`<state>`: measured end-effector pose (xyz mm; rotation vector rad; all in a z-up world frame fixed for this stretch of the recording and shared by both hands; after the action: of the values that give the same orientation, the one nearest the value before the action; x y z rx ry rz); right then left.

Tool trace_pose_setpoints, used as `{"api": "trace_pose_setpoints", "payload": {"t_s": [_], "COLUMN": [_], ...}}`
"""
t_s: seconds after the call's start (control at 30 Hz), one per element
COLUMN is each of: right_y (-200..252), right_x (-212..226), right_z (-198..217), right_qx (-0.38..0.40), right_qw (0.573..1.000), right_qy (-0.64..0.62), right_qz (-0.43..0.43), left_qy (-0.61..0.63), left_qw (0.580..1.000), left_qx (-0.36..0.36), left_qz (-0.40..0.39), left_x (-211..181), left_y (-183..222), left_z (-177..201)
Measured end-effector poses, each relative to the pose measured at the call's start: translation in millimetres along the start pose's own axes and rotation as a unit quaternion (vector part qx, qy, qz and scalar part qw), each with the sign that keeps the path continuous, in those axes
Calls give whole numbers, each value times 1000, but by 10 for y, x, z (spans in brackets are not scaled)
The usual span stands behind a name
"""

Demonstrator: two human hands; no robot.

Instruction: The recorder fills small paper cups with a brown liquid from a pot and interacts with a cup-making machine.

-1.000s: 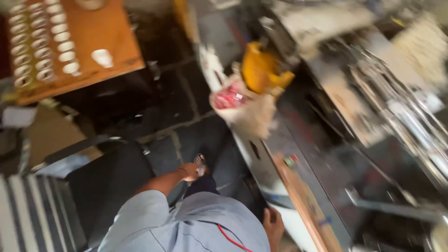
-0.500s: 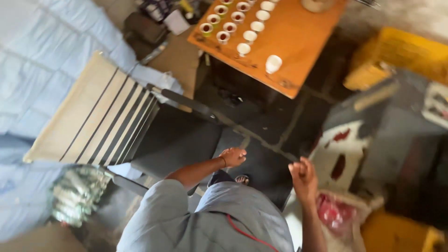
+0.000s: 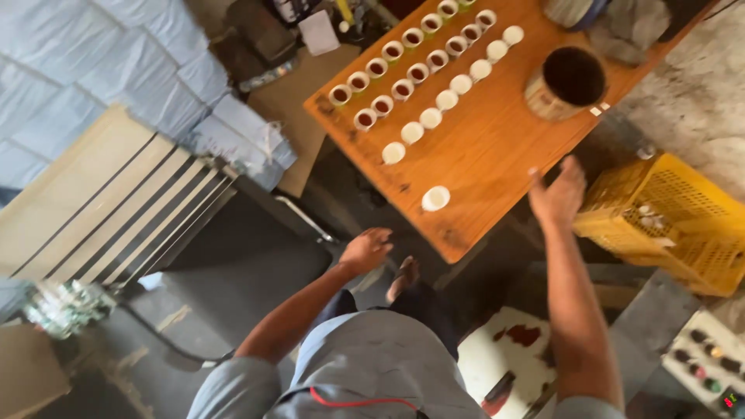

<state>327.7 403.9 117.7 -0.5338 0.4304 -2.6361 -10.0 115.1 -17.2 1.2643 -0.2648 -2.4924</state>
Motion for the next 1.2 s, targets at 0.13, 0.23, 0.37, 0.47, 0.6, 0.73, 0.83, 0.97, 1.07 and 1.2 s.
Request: {"api": "trace_pose_setpoints", "payload": {"t_s": [0.13,0.23,0.37,0.47,0.6,0.73,0.83,0.97,1.07,1.2], "right_y": [-1146,-1655,-1919,-1668,-1390,-1366,-1611,-1883,-2069,-2299], "right_x": [-1457,-2293,-2314,-2165,-1479,-1351,-925,-605,-632,-699], "right_z": [-270,-552,-490,-619,-1017,-1641,-1618,-1522,-1619,-1703], "right_qx": [18,5,290,345,166,88,50,33,29,20], "right_qw": [997,984,937,862,570,523,518,605,630,666], "right_qy": [38,170,67,-243,-659,-751,-743,-657,-626,-589], "right_qz": [-68,-51,-185,-283,-462,-393,-422,-448,-459,-457], "left_qy": [-53,-133,-168,-137,-154,-184,-154,-98,-137,-136], "left_qw": [989,975,951,932,928,936,951,949,940,944], "left_qx": [8,-21,-53,-75,-67,-4,-6,-23,11,9], "left_qz": [136,179,256,326,332,301,268,300,313,299], "left_x": [210,703,1140,1322,1444,1486,1448,1635,2161,2612], "left_y": [4,83,246,289,-13,-722,-1229,-1593,-1719,-1748], "left_z": [172,200,523,801,1161,1487,1836,2206,2282,2373]}}
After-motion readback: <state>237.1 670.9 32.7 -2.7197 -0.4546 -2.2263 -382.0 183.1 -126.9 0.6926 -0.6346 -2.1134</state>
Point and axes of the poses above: each hand's wrist, its own y-axis away from the middle knuckle, its own z-axis out of the back of the hand, x = y × z, the point moved 1 cm from there along -y, towards the middle knuckle, and after that the axes turned 12 degrees about z, right-handed, at the moved point
